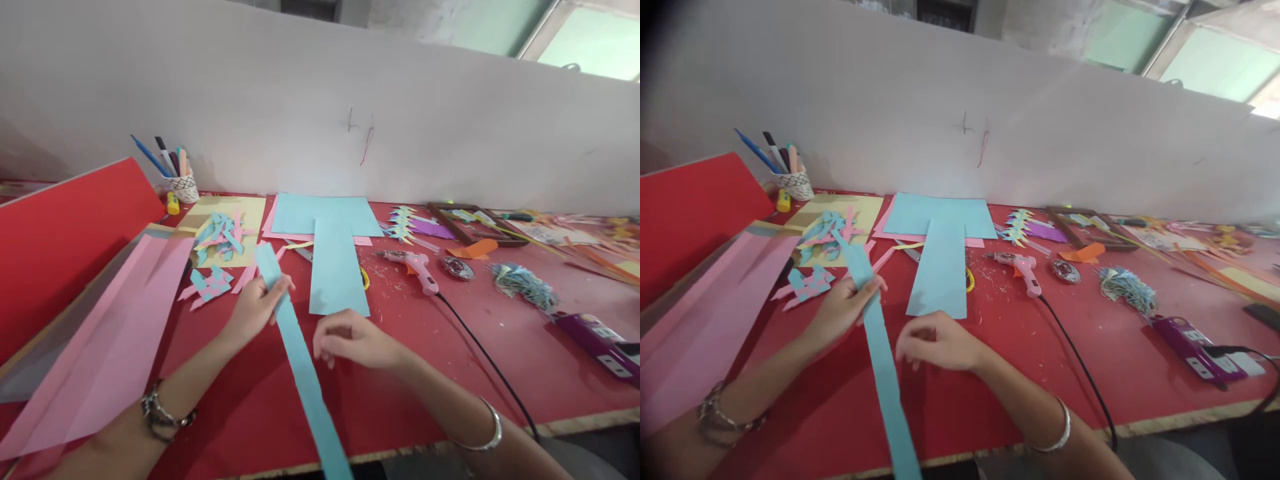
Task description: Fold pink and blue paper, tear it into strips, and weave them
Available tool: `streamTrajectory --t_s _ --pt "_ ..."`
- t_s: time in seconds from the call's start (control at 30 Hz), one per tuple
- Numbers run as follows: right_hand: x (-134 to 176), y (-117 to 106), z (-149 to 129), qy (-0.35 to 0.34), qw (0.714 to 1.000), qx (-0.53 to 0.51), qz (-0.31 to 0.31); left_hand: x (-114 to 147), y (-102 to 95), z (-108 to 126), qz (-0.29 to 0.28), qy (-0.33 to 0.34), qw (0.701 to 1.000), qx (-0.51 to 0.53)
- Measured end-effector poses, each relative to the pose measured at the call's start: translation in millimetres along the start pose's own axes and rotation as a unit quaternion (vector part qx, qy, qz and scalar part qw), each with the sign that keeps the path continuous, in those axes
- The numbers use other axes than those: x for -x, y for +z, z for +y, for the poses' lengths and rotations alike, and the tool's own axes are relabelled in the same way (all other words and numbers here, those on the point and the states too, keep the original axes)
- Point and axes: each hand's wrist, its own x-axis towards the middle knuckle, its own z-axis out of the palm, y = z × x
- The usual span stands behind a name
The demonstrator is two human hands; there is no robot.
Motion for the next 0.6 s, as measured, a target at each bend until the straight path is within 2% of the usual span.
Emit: streamTrajectory --t_s 0.1,0.17,0.23,0.33,0.5,0.6 --pt "-5.4 -1.9 3.5 -0.025 0.987 -0.034 0.154 6.4 14.5 -2.4 -0.126 -0.023 0.992 0.003" --pt "-9.0 -1.5 4.1 -0.033 0.981 -0.045 0.187 10.7 23.8 -3.4 -0.191 -0.027 0.981 0.029" --pt "-11.4 0.2 3.7 -0.027 0.981 -0.048 0.185 13.5 30.5 -4.7 -0.229 -0.025 0.972 0.05" --pt "-12.6 2.7 4.0 -0.009 0.98 -0.026 0.198 14.3 34.9 -6.3 -0.245 -0.018 0.968 0.048" --pt "-18.1 -8.6 6.6 -0.024 0.975 0.022 0.221 13.6 33.6 -4.6 -0.221 -0.04 0.968 0.112" --pt "-35.3 -26.4 0.3 -0.041 0.954 0.138 0.263 13.9 30.3 -1.1 -0.203 -0.069 0.961 0.172"
